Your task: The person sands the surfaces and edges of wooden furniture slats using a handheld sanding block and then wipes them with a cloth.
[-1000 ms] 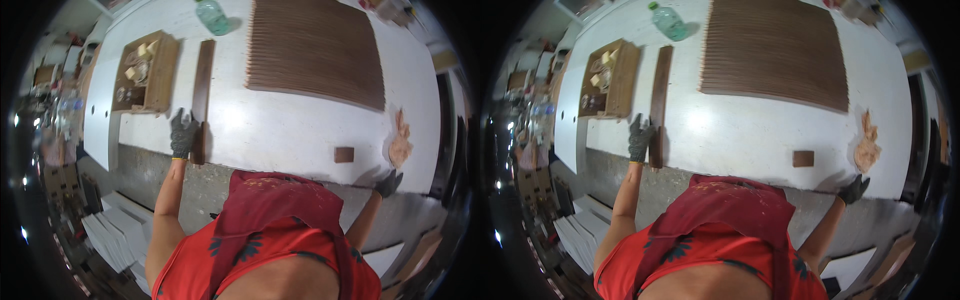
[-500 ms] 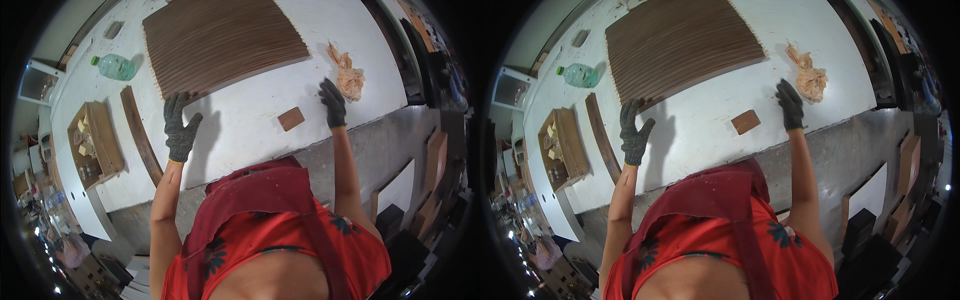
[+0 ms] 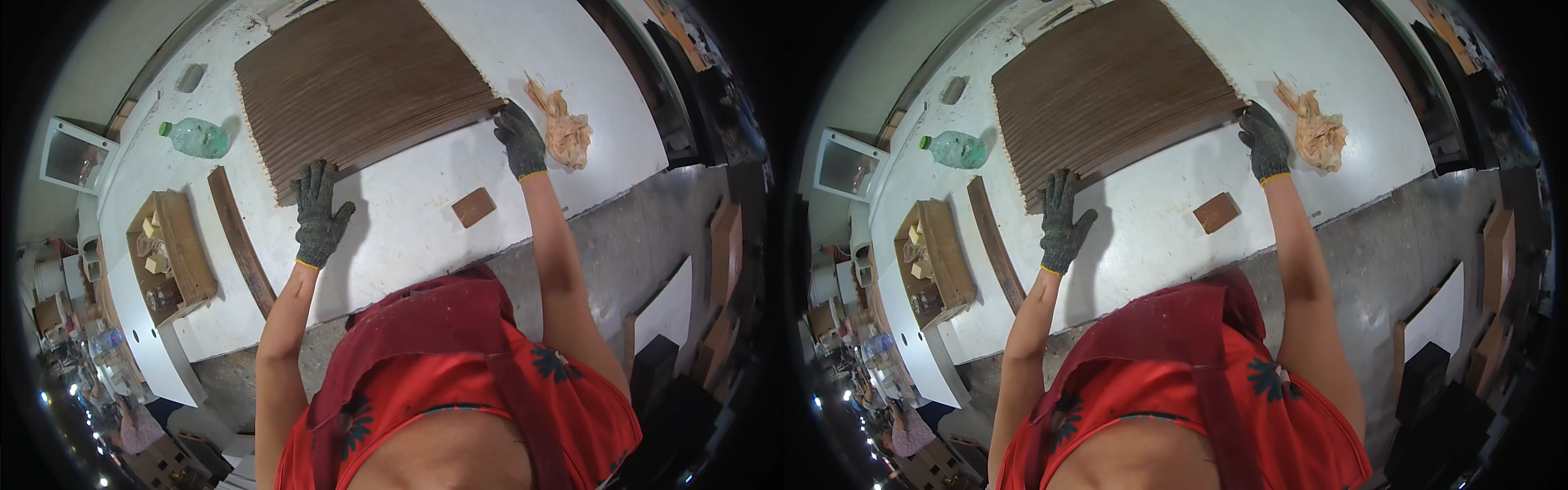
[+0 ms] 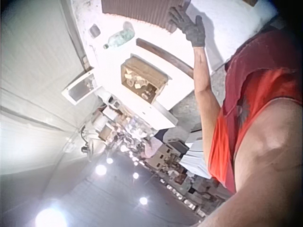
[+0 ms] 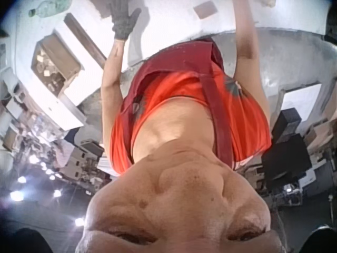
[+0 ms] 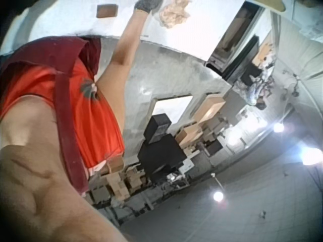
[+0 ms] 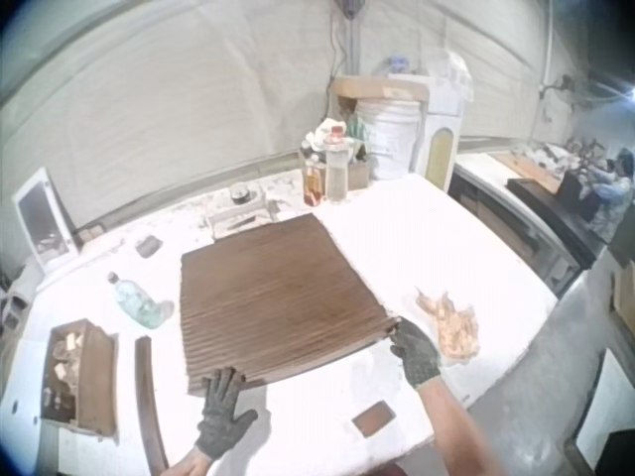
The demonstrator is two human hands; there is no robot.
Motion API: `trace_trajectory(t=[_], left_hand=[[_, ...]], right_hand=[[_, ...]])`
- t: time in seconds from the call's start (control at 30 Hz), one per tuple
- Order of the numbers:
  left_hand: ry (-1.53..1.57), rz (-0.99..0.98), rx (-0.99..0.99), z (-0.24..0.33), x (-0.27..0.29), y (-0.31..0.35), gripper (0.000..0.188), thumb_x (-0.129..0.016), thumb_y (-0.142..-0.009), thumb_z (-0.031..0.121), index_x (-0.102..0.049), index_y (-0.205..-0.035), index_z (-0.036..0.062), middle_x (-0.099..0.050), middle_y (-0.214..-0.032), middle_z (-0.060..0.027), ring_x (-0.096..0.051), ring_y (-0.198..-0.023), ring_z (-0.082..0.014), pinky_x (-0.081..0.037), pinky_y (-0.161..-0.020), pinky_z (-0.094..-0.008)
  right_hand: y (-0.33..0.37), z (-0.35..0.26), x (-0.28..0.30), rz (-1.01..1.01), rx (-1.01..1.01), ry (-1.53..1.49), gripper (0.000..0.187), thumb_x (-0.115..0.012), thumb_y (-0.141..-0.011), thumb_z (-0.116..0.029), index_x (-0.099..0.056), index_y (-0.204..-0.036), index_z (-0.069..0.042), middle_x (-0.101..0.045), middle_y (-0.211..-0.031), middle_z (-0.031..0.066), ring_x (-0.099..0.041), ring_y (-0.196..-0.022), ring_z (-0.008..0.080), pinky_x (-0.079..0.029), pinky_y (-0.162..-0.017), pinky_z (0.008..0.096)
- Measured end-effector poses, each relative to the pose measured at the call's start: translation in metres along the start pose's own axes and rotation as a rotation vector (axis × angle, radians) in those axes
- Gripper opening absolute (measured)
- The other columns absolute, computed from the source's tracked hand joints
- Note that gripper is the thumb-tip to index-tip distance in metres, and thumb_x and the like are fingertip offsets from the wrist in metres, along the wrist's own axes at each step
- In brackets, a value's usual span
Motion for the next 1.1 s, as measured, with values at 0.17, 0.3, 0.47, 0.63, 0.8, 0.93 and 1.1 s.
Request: trace_trajectory(t=[0.17, 0.3, 0.47, 0.63, 0.8, 0.93, 1.1], left_hand=[[0.056, 0.063, -0.062, 0.016, 0.032, -0.006, 0.074, -0.076, -0.074, 0.017, -0.042, -0.139, 0.0109, -0.055, -0.129, -0.0140, -0.047, -0.124, -0.0327, -0.034, -0.107, -0.0432], [0.327, -0.094, -0.043, 0.068, 0.071, -0.046, 0.067, -0.076, -0.077, 0.021, -0.046, -0.136, 0.0102, -0.059, -0.122, -0.0149, -0.056, -0.112, -0.0295, -0.045, -0.096, -0.0381], [0.174, -0.303, 0.051, 0.106, 0.122, -0.083, 0.050, -0.075, -0.080, 0.023, -0.057, -0.124, 0.0095, -0.066, -0.106, -0.0151, -0.066, -0.092, -0.0246, -0.053, -0.082, -0.0367], [0.867, 0.053, 0.121, 0.056, 0.158, -0.049, 0.034, -0.071, -0.083, 0.017, -0.063, -0.113, 0.0036, -0.069, -0.093, -0.0076, -0.065, -0.080, -0.0139, -0.053, -0.076, -0.0324], [1.154, 0.335, -0.150, 0.089, 0.223, -0.042, 0.051, -0.067, -0.079, 0.006, -0.051, -0.124, -0.0097, -0.067, -0.095, -0.0166, -0.066, -0.084, -0.0240, -0.053, -0.080, -0.0353], [1.146, 0.447, -0.097, 0.083, 0.225, -0.033, 0.059, -0.066, -0.076, 0.005, -0.045, -0.128, -0.0115, -0.067, -0.095, -0.0199, -0.066, -0.084, -0.0270, -0.053, -0.083, -0.0362], [1.184, 0.455, -0.119, 0.088, 0.223, -0.027, 0.055, -0.065, -0.077, 0.004, -0.047, -0.128, -0.0099, -0.068, -0.095, -0.0139, -0.066, -0.084, -0.0244, -0.053, -0.082, -0.0331]], right_hand=[[0.077, -0.059, -0.062, -0.163, 0.178, -0.179, 0.040, -0.056, -0.087, -0.005, -0.051, -0.127, -0.002, -0.059, -0.117, 0.0064, -0.058, -0.104, 0.0185, -0.049, -0.083, 0.0303], [0.140, -0.101, -0.140, -0.422, 0.369, -0.004, 0.048, -0.056, -0.085, -0.002, -0.048, -0.132, -0.002, -0.052, -0.130, 0.0074, -0.052, -0.116, 0.0181, -0.047, -0.091, 0.0317], [0.177, -0.110, -0.178, -0.656, 0.422, 0.363, 0.050, -0.062, -0.086, -0.004, -0.048, -0.134, -0.005, -0.052, -0.134, 0.0080, -0.051, -0.117, 0.0157, -0.045, -0.095, 0.0292], [0.135, -0.061, -0.078, -0.572, 0.218, 0.737, 0.049, -0.066, -0.083, -0.005, -0.053, -0.131, -0.009, -0.057, -0.129, 0.0045, -0.054, -0.112, 0.0138, -0.044, -0.095, 0.0294], [0.143, -0.017, -0.024, -0.603, 0.245, 1.270, 0.080, -0.076, -0.071, -0.013, -0.038, -0.141, -0.013, -0.046, -0.138, 0.0109, -0.046, -0.125, 0.0251, -0.039, -0.103, 0.0380], [0.151, -0.008, -0.030, -0.635, 0.402, 1.518, 0.093, -0.077, -0.064, -0.012, -0.031, -0.145, -0.013, -0.037, -0.145, 0.0117, -0.034, -0.134, 0.0307, -0.029, -0.110, 0.0411], [0.151, -0.005, -0.047, -0.687, 0.534, 1.605, 0.076, -0.077, -0.064, -0.018, -0.046, -0.133, -0.012, -0.045, -0.137, 0.0158, -0.042, -0.126, 0.0321, -0.031, -0.107, 0.0413]])
Point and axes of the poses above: each hand's wrist, its own y-axis away from the middle knuckle, its own x-axis out of the back of the hand, z = x × y, the point moved 7 cm from there along -y, towards the middle knuckle
